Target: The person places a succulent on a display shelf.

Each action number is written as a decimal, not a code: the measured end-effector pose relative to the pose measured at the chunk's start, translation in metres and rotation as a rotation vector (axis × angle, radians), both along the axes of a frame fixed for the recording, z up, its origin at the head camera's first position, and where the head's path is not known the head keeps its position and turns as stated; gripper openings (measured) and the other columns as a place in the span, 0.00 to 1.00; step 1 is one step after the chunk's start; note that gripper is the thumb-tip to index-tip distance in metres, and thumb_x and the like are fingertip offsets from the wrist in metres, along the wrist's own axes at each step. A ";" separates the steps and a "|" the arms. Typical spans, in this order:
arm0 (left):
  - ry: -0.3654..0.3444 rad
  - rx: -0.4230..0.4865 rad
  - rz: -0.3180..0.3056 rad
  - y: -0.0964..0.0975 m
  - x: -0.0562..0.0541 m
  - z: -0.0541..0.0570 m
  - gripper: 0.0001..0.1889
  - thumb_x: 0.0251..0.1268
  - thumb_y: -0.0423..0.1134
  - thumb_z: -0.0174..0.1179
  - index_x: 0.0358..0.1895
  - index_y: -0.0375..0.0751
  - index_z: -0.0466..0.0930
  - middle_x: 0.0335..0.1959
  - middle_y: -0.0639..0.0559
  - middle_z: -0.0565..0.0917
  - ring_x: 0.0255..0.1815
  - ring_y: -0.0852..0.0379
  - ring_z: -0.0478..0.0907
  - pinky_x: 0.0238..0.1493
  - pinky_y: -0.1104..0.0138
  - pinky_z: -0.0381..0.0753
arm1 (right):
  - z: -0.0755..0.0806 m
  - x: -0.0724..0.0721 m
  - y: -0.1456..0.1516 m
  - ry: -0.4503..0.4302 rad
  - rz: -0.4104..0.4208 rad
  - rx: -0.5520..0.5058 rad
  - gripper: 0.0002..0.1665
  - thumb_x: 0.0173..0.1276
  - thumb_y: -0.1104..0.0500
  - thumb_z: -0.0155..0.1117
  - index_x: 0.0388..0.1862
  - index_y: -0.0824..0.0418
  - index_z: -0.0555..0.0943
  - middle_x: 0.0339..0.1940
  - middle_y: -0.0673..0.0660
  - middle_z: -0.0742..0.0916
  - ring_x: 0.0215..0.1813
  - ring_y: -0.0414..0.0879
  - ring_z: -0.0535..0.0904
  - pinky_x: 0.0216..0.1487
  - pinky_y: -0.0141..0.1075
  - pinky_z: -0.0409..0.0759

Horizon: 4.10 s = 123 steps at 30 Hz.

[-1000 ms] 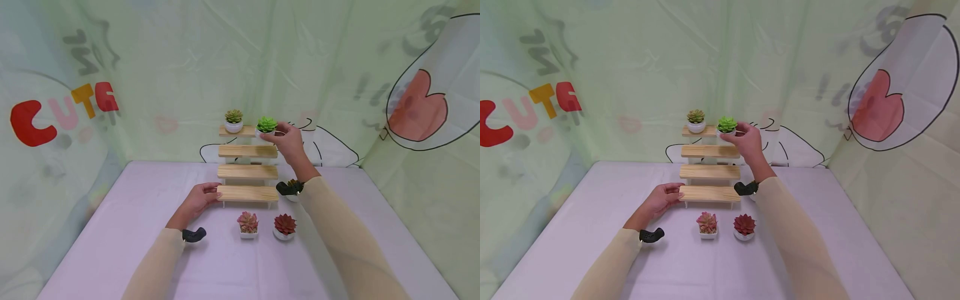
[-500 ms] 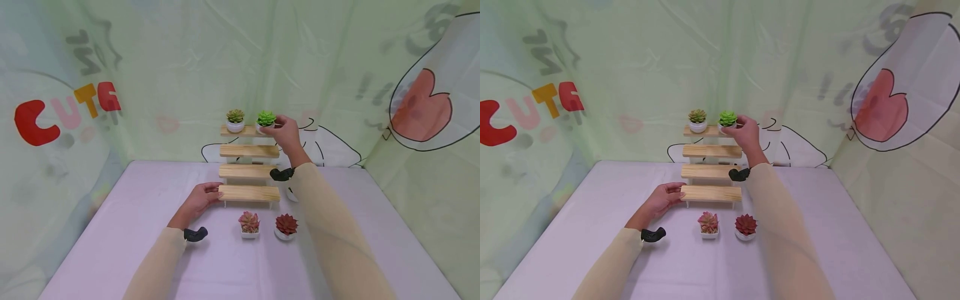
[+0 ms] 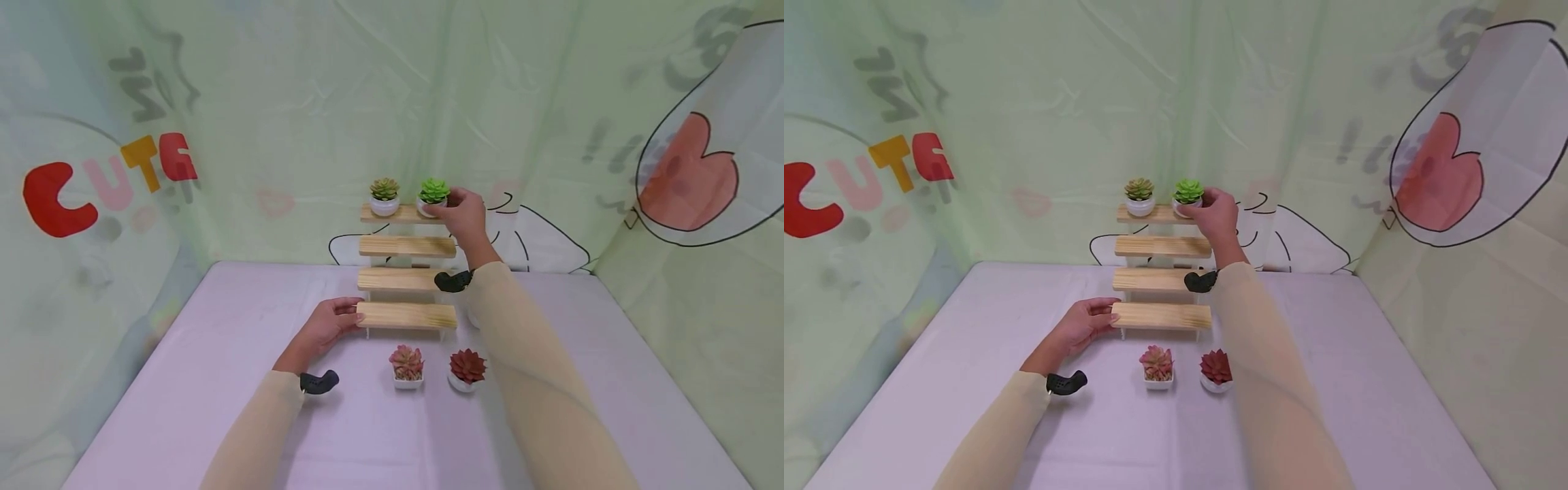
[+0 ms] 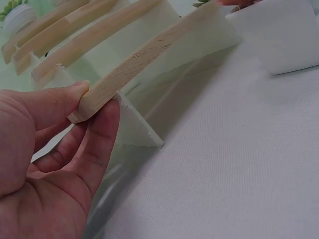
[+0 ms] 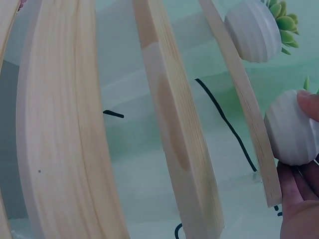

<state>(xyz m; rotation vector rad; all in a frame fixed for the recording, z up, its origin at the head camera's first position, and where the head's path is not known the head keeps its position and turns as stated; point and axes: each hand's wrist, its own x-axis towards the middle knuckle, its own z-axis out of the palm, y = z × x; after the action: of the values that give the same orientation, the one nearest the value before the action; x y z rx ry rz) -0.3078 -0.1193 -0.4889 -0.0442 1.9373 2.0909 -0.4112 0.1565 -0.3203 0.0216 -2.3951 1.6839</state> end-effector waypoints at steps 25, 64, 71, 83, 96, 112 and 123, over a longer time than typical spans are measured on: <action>-0.001 -0.009 0.000 0.000 0.003 0.006 0.25 0.68 0.27 0.65 0.68 0.34 0.76 0.56 0.38 0.82 0.51 0.51 0.84 0.56 0.59 0.88 | 0.002 0.005 -0.006 -0.043 -0.051 0.090 0.31 0.65 0.46 0.75 0.61 0.62 0.82 0.58 0.60 0.83 0.57 0.52 0.76 0.59 0.47 0.79; -0.015 -0.003 -0.003 0.000 0.004 0.006 0.26 0.68 0.26 0.64 0.69 0.33 0.75 0.55 0.40 0.82 0.49 0.53 0.84 0.54 0.62 0.88 | -0.058 0.070 0.024 0.160 -0.058 -0.098 0.35 0.65 0.50 0.76 0.68 0.62 0.78 0.67 0.62 0.83 0.67 0.51 0.81 0.68 0.38 0.80; -0.010 0.000 0.008 0.002 0.004 0.006 0.25 0.68 0.26 0.64 0.68 0.33 0.75 0.55 0.38 0.82 0.48 0.54 0.84 0.55 0.61 0.88 | -0.076 0.091 0.032 0.189 -0.035 -0.139 0.35 0.64 0.51 0.77 0.67 0.62 0.79 0.66 0.63 0.84 0.66 0.54 0.82 0.64 0.33 0.82; -0.017 -0.010 0.014 0.001 0.003 0.005 0.25 0.68 0.27 0.65 0.68 0.34 0.76 0.56 0.38 0.82 0.50 0.52 0.84 0.55 0.60 0.88 | -0.098 0.133 0.042 0.105 -0.032 -0.136 0.32 0.65 0.51 0.76 0.66 0.60 0.80 0.64 0.60 0.85 0.63 0.48 0.84 0.56 0.21 0.81; -0.017 -0.005 0.007 0.001 0.004 0.007 0.25 0.69 0.27 0.64 0.69 0.34 0.75 0.58 0.38 0.82 0.51 0.52 0.84 0.57 0.59 0.87 | -0.129 0.171 0.055 -0.007 0.003 -0.111 0.33 0.65 0.49 0.76 0.66 0.58 0.79 0.66 0.60 0.83 0.66 0.49 0.81 0.57 0.19 0.79; -0.004 0.022 -0.003 0.001 0.004 0.006 0.25 0.68 0.25 0.63 0.69 0.31 0.74 0.56 0.38 0.82 0.48 0.54 0.84 0.53 0.62 0.89 | -0.151 0.206 0.065 -0.257 0.129 -0.050 0.46 0.59 0.53 0.81 0.74 0.61 0.72 0.74 0.63 0.76 0.73 0.57 0.75 0.63 0.31 0.82; -0.001 0.029 -0.006 0.001 0.005 0.006 0.25 0.69 0.24 0.62 0.69 0.31 0.74 0.56 0.38 0.82 0.48 0.54 0.84 0.53 0.62 0.89 | -0.161 0.212 0.065 -0.282 0.180 0.119 0.51 0.56 0.53 0.83 0.75 0.59 0.69 0.73 0.60 0.78 0.74 0.55 0.73 0.75 0.52 0.71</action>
<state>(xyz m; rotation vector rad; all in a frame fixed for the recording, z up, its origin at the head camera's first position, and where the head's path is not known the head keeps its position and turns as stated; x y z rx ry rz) -0.3030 -0.1180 -0.4830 -0.0335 1.9035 2.1151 -0.1988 0.2211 -0.4811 0.0202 -2.7748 1.7168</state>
